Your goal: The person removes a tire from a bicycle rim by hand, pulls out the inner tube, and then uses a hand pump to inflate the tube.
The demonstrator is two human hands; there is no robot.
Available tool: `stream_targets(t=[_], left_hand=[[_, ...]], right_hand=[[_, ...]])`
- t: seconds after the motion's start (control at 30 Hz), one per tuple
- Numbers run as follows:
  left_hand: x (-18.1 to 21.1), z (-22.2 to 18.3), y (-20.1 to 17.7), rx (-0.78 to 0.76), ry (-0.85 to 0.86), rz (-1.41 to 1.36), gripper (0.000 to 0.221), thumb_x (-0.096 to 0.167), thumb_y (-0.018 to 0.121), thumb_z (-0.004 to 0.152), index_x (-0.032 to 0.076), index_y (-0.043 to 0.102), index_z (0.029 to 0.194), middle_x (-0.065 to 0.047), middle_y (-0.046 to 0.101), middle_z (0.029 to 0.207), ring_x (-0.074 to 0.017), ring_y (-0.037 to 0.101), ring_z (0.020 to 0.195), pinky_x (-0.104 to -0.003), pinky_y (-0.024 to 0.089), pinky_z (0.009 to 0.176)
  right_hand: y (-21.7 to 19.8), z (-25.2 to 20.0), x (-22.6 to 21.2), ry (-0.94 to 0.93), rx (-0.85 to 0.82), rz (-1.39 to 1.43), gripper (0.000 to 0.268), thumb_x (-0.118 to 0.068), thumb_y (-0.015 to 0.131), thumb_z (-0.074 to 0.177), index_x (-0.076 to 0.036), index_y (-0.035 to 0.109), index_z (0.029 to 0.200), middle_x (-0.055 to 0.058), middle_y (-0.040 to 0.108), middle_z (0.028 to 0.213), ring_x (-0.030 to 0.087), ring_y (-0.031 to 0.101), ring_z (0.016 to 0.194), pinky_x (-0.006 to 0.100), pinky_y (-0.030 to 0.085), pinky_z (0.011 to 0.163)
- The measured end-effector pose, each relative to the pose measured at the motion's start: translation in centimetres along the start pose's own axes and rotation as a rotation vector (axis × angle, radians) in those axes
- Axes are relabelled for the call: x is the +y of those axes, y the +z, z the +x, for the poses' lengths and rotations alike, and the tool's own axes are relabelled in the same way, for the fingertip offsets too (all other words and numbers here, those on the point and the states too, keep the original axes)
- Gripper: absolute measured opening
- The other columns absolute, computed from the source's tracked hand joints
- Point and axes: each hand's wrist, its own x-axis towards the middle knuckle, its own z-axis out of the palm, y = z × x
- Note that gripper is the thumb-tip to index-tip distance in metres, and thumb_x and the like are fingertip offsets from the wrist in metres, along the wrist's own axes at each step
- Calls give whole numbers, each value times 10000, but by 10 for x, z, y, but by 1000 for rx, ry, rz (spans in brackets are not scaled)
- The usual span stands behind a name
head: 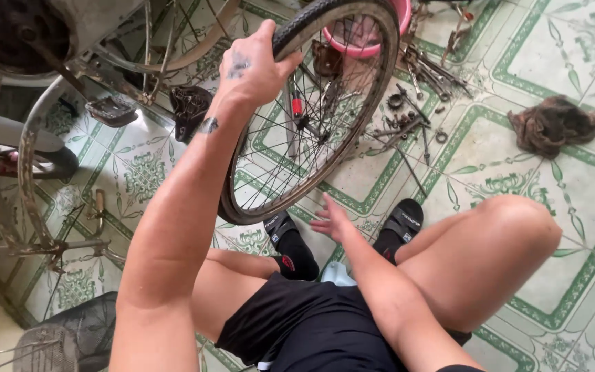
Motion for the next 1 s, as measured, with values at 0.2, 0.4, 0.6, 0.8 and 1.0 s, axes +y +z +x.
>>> stream_targets(t=[0.2, 0.4, 0.6, 0.8, 1.0], left_hand=[[30, 12, 10, 31, 18, 35, 505, 442, 748, 917, 73, 545, 1197, -210, 737, 1017, -426, 694, 994, -528, 519, 890], [37, 17, 8, -17, -32, 70, 516, 430, 714, 939, 49, 537, 1238, -252, 706, 1092, -447, 658, 1062, -519, 502, 944], [39, 8, -1, -12, -14, 37, 529, 444, 711, 928, 33, 574, 1232, -206, 717, 1125, -393, 664, 1108, -469, 492, 986], [42, -13, -18, -84, -168, -18, 453, 403, 676, 947, 62, 605, 1236, -179, 737, 1099, -326, 701, 1084, -440, 516, 993], [-6, -36, -30, 2, -243, -133, 440, 372, 723, 938, 34, 633, 1205, -138, 709, 1058, -253, 710, 947, -402, 572, 851]], right_hand=[[34, -32, 5, 126, -245, 119, 1141, -713, 561, 866, -65, 17, 1632, 279, 252, 1638, 533, 614, 1211, 589, 552, 968], [45, -50, -11, 124, -275, 252, 1155, -679, 590, 859, -158, -103, 1622, 301, 279, 1646, 580, 551, 1287, 647, 514, 1005], [36, -17, 14, 116, -301, 219, 967, -668, 566, 869, -200, 177, 1620, 306, 308, 1546, 539, 596, 1197, 624, 533, 988], [28, -24, 19, 152, -227, 185, 771, -665, 603, 880, -155, 446, 1437, 239, 588, 1234, 395, 659, 1000, 510, 576, 863], [7, 8, 27, 70, -147, 196, 567, -602, 673, 899, -101, 621, 1161, 105, 673, 981, 277, 685, 843, 467, 604, 776]])
